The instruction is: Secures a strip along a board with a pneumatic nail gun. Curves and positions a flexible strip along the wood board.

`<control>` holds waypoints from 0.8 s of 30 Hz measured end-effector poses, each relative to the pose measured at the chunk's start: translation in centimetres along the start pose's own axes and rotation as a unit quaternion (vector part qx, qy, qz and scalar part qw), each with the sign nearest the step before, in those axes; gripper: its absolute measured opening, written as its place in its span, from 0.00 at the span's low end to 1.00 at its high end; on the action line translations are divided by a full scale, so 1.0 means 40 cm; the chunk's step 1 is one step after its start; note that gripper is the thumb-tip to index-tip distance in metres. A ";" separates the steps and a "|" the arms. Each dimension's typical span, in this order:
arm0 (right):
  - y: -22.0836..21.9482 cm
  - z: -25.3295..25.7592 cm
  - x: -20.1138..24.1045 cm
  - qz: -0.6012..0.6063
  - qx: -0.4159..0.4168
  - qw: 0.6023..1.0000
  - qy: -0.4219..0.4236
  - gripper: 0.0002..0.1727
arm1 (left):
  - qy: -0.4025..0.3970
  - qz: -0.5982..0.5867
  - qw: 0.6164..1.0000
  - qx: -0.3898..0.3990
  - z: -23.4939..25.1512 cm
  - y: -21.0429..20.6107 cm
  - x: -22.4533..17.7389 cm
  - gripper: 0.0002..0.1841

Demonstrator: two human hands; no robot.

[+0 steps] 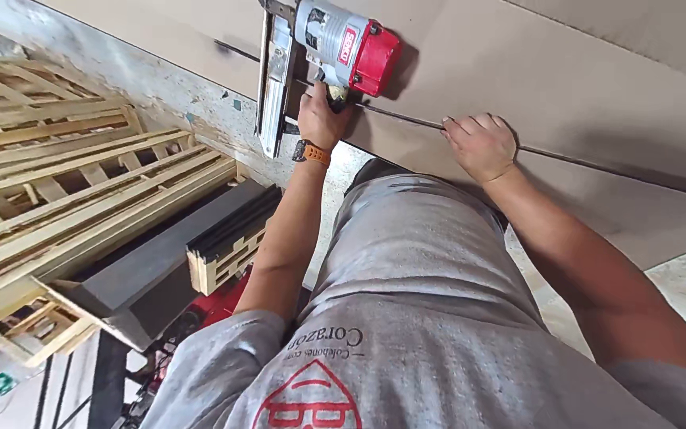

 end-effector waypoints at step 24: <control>-0.005 -0.026 0.008 0.014 -0.009 1.000 0.004 0.15 | -0.028 -0.010 0.999 -0.045 -0.008 -0.007 0.012 0.30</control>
Point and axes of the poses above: each hand's wrist, its own z-axis towards the middle knuckle, its own y-axis out of the back of the hand, x = y × z, the point moved 9 cm from there along z, towards the middle knuckle, and after that the axes turned 8 degrees about z, right-handed, at the moved point
